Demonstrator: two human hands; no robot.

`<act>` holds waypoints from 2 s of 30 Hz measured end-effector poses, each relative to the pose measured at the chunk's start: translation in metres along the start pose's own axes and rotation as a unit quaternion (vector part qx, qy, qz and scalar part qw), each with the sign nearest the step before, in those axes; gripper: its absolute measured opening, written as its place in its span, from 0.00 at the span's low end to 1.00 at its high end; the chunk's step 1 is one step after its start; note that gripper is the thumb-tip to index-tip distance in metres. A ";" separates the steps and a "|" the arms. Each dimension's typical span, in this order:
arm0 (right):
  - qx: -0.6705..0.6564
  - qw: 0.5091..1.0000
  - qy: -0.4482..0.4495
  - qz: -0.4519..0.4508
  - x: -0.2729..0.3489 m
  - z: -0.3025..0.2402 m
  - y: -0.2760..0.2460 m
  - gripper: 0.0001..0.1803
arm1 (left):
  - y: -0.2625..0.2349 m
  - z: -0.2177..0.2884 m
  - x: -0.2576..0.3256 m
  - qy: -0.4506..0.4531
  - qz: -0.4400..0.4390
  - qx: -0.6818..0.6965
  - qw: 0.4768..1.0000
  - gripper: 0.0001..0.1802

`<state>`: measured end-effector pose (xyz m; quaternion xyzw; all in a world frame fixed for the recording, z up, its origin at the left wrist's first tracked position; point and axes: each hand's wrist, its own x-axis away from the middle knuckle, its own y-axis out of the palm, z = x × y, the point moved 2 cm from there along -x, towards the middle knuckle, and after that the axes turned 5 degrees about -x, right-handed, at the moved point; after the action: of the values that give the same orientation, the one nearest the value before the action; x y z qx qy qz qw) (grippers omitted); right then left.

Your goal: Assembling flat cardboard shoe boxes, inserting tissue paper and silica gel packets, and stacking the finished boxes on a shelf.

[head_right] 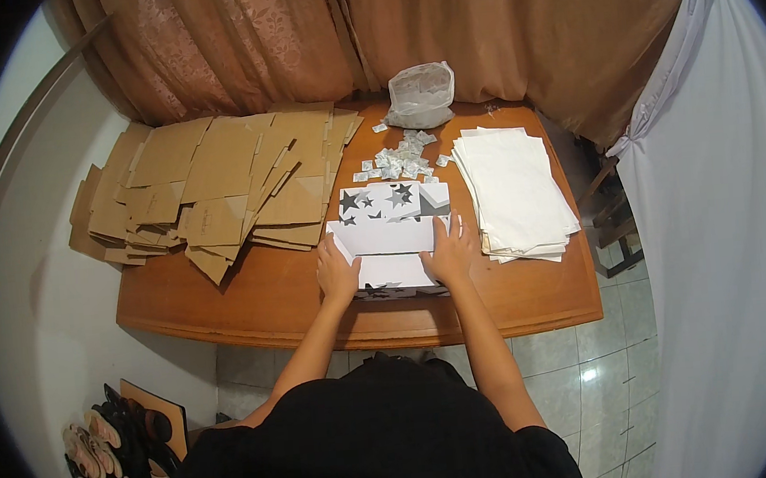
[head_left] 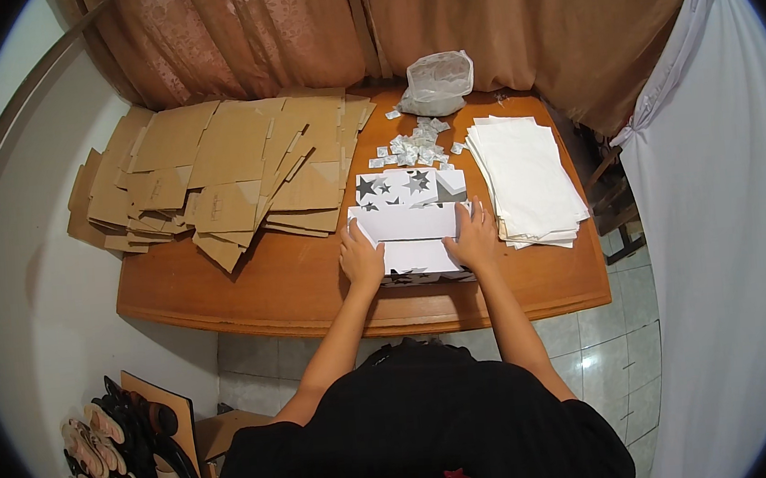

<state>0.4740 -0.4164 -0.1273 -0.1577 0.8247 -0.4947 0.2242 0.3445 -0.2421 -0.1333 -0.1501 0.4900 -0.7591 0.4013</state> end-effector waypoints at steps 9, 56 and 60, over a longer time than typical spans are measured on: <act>-0.168 0.971 0.060 0.157 0.001 0.017 0.008 0.34 | 0.015 -0.075 0.017 -0.117 -0.162 0.231 0.952 0.41; -0.618 0.761 0.191 -0.055 0.002 0.093 0.042 0.22 | 0.004 0.068 0.021 0.298 0.042 0.099 0.948 0.26; -0.546 0.806 0.224 -0.041 0.008 0.097 0.019 0.19 | 0.014 0.085 0.025 0.300 0.013 0.101 0.949 0.24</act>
<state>0.5178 -0.4836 -0.1856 -0.1725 0.9788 0.0069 -0.1100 0.3879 -0.3161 -0.1093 0.1320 0.5103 -0.8093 0.2592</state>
